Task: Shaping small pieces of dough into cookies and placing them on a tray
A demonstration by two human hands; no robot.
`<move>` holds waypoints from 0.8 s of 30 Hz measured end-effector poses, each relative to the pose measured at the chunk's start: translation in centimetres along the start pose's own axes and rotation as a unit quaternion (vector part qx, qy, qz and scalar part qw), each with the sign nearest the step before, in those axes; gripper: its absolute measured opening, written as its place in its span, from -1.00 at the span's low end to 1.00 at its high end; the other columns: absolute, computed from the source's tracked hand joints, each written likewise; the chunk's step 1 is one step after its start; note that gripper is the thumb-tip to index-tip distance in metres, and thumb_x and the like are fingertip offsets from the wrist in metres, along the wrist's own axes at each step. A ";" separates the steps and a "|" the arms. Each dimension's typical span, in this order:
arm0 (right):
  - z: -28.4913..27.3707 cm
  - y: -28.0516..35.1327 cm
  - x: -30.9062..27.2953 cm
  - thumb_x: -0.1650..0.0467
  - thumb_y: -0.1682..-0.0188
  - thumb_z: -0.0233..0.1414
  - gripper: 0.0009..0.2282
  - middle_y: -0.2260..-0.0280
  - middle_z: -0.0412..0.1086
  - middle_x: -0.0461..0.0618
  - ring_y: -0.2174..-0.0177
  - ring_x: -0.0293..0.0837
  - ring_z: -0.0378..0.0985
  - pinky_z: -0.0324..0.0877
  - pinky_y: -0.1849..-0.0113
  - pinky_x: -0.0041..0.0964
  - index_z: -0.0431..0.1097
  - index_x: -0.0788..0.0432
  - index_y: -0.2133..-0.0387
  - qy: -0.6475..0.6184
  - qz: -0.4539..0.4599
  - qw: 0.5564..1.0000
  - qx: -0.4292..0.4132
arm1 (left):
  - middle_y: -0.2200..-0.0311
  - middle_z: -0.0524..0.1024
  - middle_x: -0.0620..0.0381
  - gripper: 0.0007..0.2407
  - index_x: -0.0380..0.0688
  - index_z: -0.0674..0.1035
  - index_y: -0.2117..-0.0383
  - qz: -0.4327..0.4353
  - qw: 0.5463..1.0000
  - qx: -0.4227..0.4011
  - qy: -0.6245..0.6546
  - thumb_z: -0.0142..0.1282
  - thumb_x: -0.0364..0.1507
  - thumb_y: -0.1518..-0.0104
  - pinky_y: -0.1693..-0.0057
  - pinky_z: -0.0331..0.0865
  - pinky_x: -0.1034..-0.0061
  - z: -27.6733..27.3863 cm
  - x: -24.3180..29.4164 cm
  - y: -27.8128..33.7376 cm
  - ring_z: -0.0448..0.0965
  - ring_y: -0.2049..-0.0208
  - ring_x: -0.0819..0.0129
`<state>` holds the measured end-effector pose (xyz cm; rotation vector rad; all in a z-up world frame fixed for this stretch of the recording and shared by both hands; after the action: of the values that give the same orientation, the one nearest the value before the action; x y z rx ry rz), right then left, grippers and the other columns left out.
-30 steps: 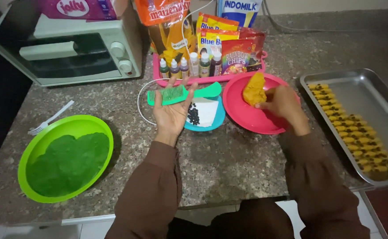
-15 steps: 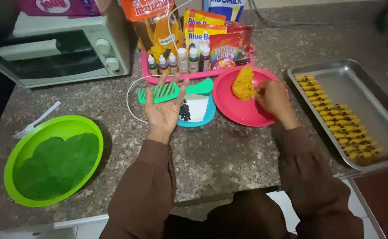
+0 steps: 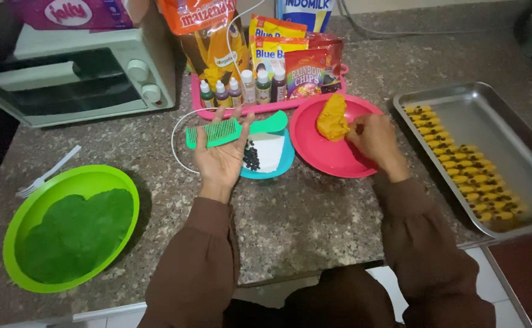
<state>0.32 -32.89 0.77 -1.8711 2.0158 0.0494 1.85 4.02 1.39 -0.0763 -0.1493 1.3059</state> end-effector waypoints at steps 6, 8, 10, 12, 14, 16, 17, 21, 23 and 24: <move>-1.0 0.2 -0.3 0.37 0.13 0.24 -0.89 0.35 0.59 0.21 0.23 0.33 0.63 0.51 0.20 0.09 0.63 0.12 0.38 -0.055 0.018 0.998 -0.035 | -0.27 0.25 -0.47 -0.53 -0.20 0.39 -0.24 -0.002 0.999 0.017 0.038 -0.24 -0.13 -0.36 -0.27 0.40 -0.14 -0.8 0.5 -0.5 0.21 -0.28 -0.56; -1.7 0.6 -0.5 0.37 0.09 0.21 -0.88 0.34 0.58 0.25 0.20 0.36 0.61 0.47 0.18 0.17 0.59 0.18 0.40 -0.062 0.041 0.996 -0.046 | -0.27 0.26 -0.47 -0.52 -0.21 0.40 -0.22 0.001 0.999 0.025 0.031 -0.26 -0.11 -0.36 -0.28 0.39 -0.15 -1.1 0.5 -0.6 0.21 -0.28 -0.55; -2.2 0.8 -0.4 0.38 0.11 0.21 -0.89 0.36 0.58 0.26 0.21 0.38 0.61 0.47 0.17 0.17 0.59 0.20 0.41 -0.067 0.023 0.996 -0.045 | -0.26 0.27 -0.46 -0.52 -0.20 0.39 -0.23 -0.001 0.999 0.029 0.034 -0.27 -0.12 -0.36 -0.28 0.39 -0.14 -0.5 0.5 -0.3 0.22 -0.28 -0.54; -2.8 1.1 -0.3 0.39 0.13 0.20 -0.89 0.37 0.58 0.27 0.22 0.39 0.60 0.47 0.17 0.17 0.59 0.21 0.43 -0.072 0.006 0.996 -0.042 | -0.26 0.28 -0.46 -0.52 -0.20 0.39 -0.24 -0.005 0.999 0.033 0.036 -0.27 -0.12 -0.37 -0.28 0.39 -0.13 -0.2 0.4 0.1 0.22 -0.28 -0.53; -3.9 1.1 -0.1 0.35 0.11 0.13 -0.90 0.40 0.58 0.17 0.27 0.29 0.62 0.47 0.21 0.08 0.61 0.05 0.47 -0.124 0.011 0.991 -0.041 | -0.26 0.27 -0.47 -0.52 -0.23 0.38 -0.24 0.004 0.999 0.034 0.038 -0.29 -0.14 -0.37 -0.28 0.39 -0.12 0.0 0.4 0.0 0.23 -0.28 -0.52; -5.5 1.3 -1.3 0.39 0.10 0.14 -0.91 0.39 0.56 0.23 0.29 0.31 0.61 0.47 0.23 0.05 0.62 0.06 0.42 -0.137 -0.005 0.991 -0.010 | -0.25 0.28 -0.48 -0.52 -0.24 0.38 -0.24 0.000 0.999 0.030 0.043 -0.30 -0.14 -0.37 -0.28 0.39 -0.13 -0.1 0.5 -0.3 0.23 -0.28 -0.53; -6.3 1.6 -1.9 0.44 0.09 0.14 -0.89 0.38 0.54 0.29 0.31 0.33 0.60 0.47 0.25 0.02 0.64 0.06 0.37 -0.149 -0.022 0.988 0.015 | -0.25 0.28 -0.49 -0.52 -0.25 0.38 -0.24 0.000 0.998 0.030 0.049 -0.32 -0.15 -0.37 -0.27 0.40 -0.14 -0.2 0.5 -0.3 0.23 -0.28 -0.54; -4.3 1.3 -0.4 0.51 0.06 0.15 -0.90 0.39 0.55 0.30 0.31 0.34 0.62 0.48 0.25 -0.02 0.63 0.14 0.34 -0.186 -0.009 0.981 0.045 | -0.26 0.27 -0.48 -0.52 -0.23 0.38 -0.24 -0.001 0.999 0.032 0.042 -0.29 -0.14 -0.35 -0.29 0.38 -0.14 -0.7 0.4 -0.4 0.22 -0.29 -0.52; -3.1 0.6 0.6 0.47 0.04 0.18 -0.90 0.39 0.58 0.20 0.30 0.26 0.63 0.49 0.23 -0.01 0.64 0.08 0.31 -0.144 -0.003 0.989 0.036 | -0.27 0.27 -0.46 -0.51 -0.22 0.36 -0.26 0.004 0.998 0.040 0.039 -0.32 -0.13 -0.36 -0.29 0.36 -0.14 -0.2 0.4 0.0 0.21 -0.29 -0.52; -3.2 0.8 0.1 0.47 0.04 0.18 -0.90 0.39 0.58 0.20 0.30 0.26 0.63 0.49 0.23 -0.01 0.64 0.08 0.31 -0.144 -0.002 0.989 0.036 | -0.27 0.27 -0.46 -0.51 -0.22 0.36 -0.26 0.003 0.998 0.040 0.039 -0.32 -0.13 -0.36 -0.29 0.36 -0.14 -0.3 0.4 -0.1 0.21 -0.29 -0.52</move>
<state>-1.22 -33.79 3.49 -1.7134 1.7925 0.2291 2.08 4.36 1.18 -0.0592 -0.0307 1.3110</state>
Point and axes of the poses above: each hand's wrist, its own y-axis away from the middle knuckle, its own z-axis out of the palm, x = y × z, the point moved 1 cm from there along -y, towards the middle knuckle
